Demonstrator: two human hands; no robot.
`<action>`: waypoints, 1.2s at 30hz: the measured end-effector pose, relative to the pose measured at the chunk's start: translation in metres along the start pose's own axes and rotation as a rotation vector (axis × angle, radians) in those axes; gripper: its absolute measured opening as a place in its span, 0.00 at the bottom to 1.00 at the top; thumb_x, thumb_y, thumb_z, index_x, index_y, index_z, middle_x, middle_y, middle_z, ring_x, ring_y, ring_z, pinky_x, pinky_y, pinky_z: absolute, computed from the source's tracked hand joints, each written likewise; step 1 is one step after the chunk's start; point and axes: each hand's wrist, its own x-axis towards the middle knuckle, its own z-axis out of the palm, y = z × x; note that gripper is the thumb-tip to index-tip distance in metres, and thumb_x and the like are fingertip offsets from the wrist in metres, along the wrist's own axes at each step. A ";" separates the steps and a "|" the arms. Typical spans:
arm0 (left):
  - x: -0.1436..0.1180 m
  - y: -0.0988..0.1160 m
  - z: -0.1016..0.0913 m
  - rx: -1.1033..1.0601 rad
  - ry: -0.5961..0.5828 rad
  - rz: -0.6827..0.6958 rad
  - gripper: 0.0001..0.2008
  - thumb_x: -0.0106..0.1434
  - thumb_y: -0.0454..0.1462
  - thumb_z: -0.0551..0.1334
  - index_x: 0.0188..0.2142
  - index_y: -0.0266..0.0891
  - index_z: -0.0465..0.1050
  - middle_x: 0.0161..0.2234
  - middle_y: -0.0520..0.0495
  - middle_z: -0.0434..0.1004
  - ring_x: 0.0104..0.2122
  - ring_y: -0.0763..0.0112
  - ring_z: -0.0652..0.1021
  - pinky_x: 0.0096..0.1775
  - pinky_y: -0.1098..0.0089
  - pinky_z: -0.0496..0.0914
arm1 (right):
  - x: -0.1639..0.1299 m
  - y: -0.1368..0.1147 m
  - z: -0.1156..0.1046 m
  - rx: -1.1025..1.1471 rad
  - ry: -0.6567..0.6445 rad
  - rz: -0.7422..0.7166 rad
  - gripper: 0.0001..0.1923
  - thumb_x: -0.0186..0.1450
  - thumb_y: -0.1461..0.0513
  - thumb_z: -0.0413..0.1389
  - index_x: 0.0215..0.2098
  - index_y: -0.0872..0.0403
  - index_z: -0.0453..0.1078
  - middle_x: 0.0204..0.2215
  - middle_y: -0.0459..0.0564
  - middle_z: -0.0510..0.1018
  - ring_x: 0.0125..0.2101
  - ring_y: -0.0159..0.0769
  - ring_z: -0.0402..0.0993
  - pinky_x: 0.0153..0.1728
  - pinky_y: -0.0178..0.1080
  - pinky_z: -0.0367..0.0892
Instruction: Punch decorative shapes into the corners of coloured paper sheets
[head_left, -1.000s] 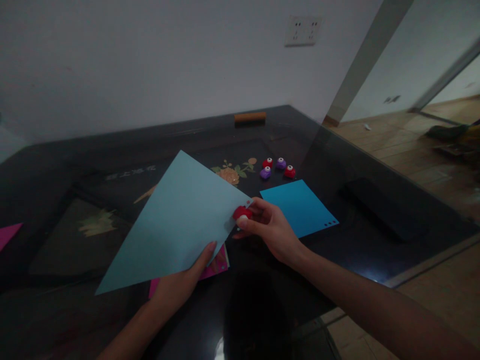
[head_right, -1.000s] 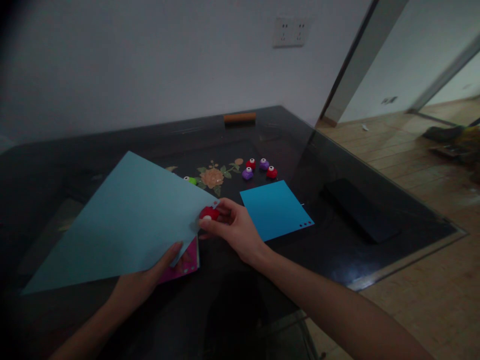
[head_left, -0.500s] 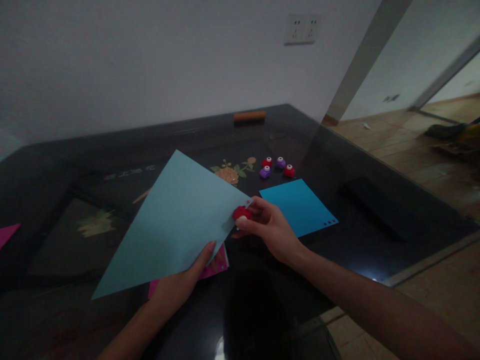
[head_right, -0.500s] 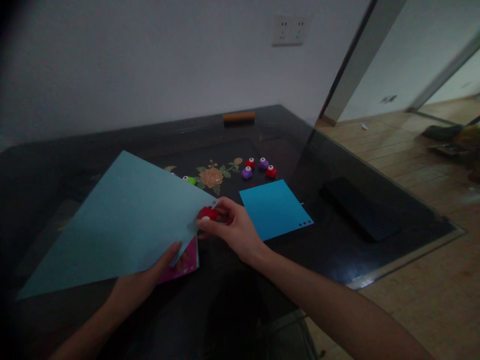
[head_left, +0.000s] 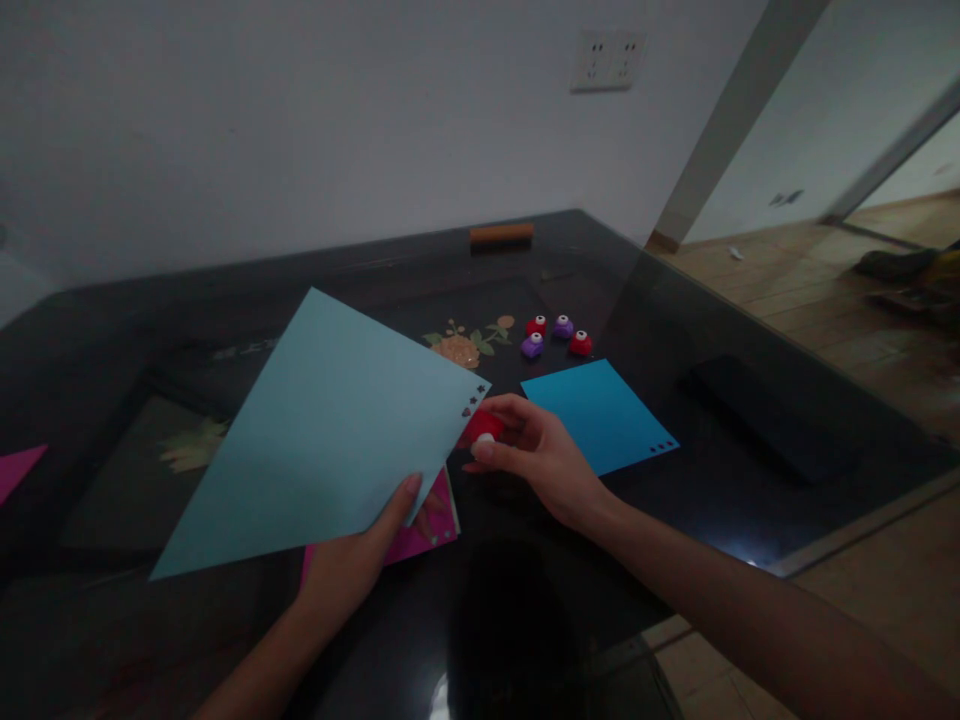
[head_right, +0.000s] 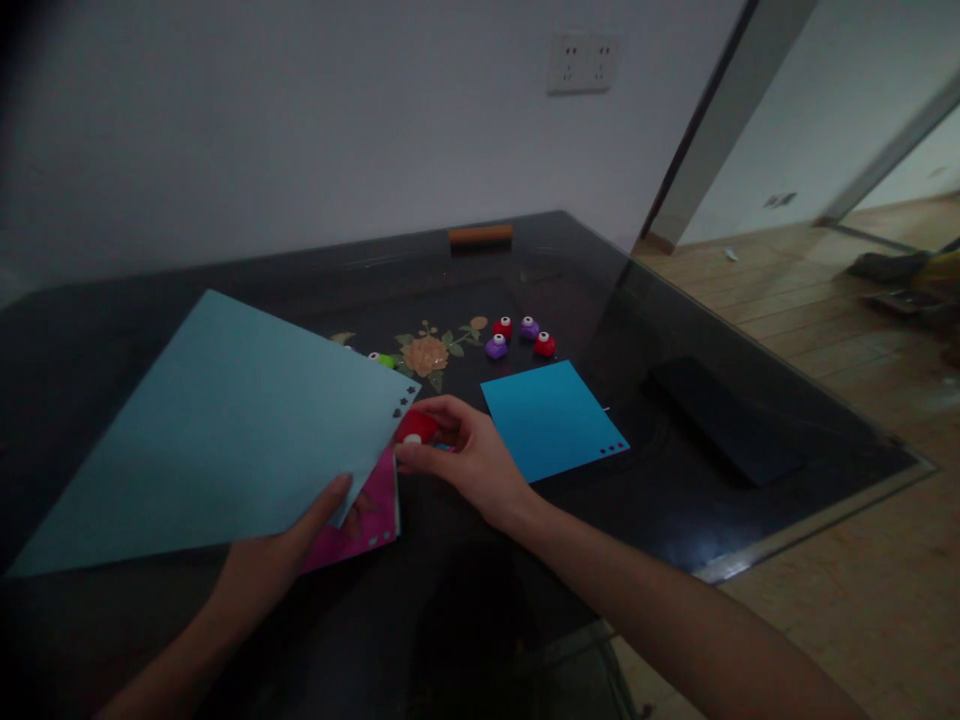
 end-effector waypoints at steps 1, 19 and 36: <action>0.000 0.000 0.000 -0.005 -0.007 -0.002 0.17 0.56 0.51 0.56 0.28 0.42 0.73 0.32 0.43 0.81 0.46 0.52 0.75 0.56 0.50 0.60 | 0.000 0.000 0.000 -0.006 -0.001 0.002 0.19 0.51 0.62 0.66 0.40 0.52 0.69 0.37 0.46 0.76 0.37 0.34 0.74 0.36 0.40 0.75; 0.007 0.016 -0.010 -0.193 -0.250 0.014 0.21 0.62 0.49 0.51 0.19 0.44 0.70 0.21 0.51 0.78 0.29 0.62 0.78 0.51 0.61 0.66 | 0.008 -0.015 -0.015 0.097 -0.033 0.076 0.14 0.62 0.53 0.55 0.40 0.55 0.71 0.35 0.52 0.79 0.36 0.37 0.78 0.37 0.40 0.73; 0.008 0.015 -0.008 -0.307 -0.211 0.047 0.20 0.60 0.47 0.53 0.17 0.43 0.69 0.19 0.50 0.76 0.26 0.65 0.78 0.45 0.65 0.70 | 0.019 -0.028 -0.038 -0.710 -0.103 -0.136 0.19 0.69 0.51 0.42 0.34 0.55 0.67 0.33 0.51 0.77 0.34 0.35 0.73 0.35 0.38 0.65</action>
